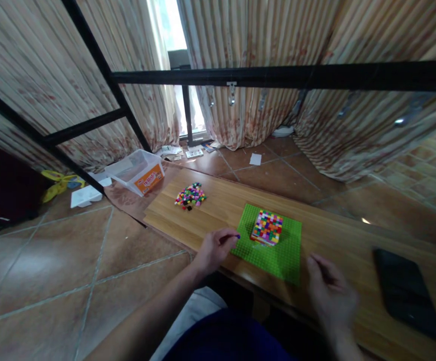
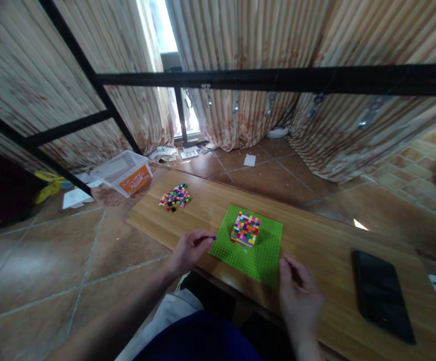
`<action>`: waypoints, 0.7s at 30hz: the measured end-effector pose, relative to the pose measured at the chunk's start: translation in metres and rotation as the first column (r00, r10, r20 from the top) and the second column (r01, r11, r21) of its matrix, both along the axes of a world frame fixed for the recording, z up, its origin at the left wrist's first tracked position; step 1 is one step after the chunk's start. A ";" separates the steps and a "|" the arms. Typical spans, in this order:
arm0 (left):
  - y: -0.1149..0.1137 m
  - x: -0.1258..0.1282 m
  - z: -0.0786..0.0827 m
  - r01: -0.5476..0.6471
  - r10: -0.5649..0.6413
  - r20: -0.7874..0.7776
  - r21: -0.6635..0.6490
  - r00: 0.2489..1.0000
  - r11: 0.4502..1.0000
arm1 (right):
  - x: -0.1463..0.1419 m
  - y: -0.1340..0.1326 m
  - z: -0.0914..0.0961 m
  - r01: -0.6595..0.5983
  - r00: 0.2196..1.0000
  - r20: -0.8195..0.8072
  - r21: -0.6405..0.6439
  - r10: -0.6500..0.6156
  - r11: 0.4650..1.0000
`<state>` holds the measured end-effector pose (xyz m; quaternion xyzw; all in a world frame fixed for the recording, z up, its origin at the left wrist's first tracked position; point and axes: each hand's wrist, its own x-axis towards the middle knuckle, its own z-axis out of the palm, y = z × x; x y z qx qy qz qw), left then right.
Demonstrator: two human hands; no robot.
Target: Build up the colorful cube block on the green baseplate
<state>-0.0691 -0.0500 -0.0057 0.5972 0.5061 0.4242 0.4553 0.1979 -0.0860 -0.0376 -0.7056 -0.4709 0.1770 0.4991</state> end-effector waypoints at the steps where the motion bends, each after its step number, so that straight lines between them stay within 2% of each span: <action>1: -0.007 0.004 0.003 0.009 -0.007 0.073 -0.029 0.997 1.000 | -0.020 -0.004 0.011 -0.092 0.989 -0.115 -0.016 0.089 0.996; 3: -0.017 0.012 0.011 0.039 -0.030 0.160 -0.051 0.987 0.998 | -0.060 -0.011 0.030 -0.266 0.922 -0.300 -0.036 0.243 0.963; 4: -0.021 0.015 0.015 0.061 -0.053 0.174 -0.044 0.983 0.997 | -0.076 -0.013 0.037 -0.313 0.885 -0.372 -0.032 0.279 0.949; 7: -0.030 0.019 0.028 0.115 -0.116 0.124 0.018 0.985 0.993 | -0.104 -0.018 0.048 -0.357 0.814 -0.487 0.013 0.318 0.934; 10: -0.035 0.020 0.034 0.121 -0.125 0.084 0.051 0.989 0.991 | -0.106 -0.021 0.050 -0.353 0.810 -0.499 0.003 0.307 0.936; 17: -0.043 0.025 0.024 0.131 -0.123 0.226 -0.021 0.966 0.991 | -0.094 -0.027 0.054 -0.369 0.844 -0.427 -0.021 0.325 0.929; 21: -0.044 0.035 0.025 0.119 -0.093 0.307 -0.067 0.947 0.991 | -0.096 -0.028 0.052 -0.329 0.830 -0.480 -0.013 0.282 0.944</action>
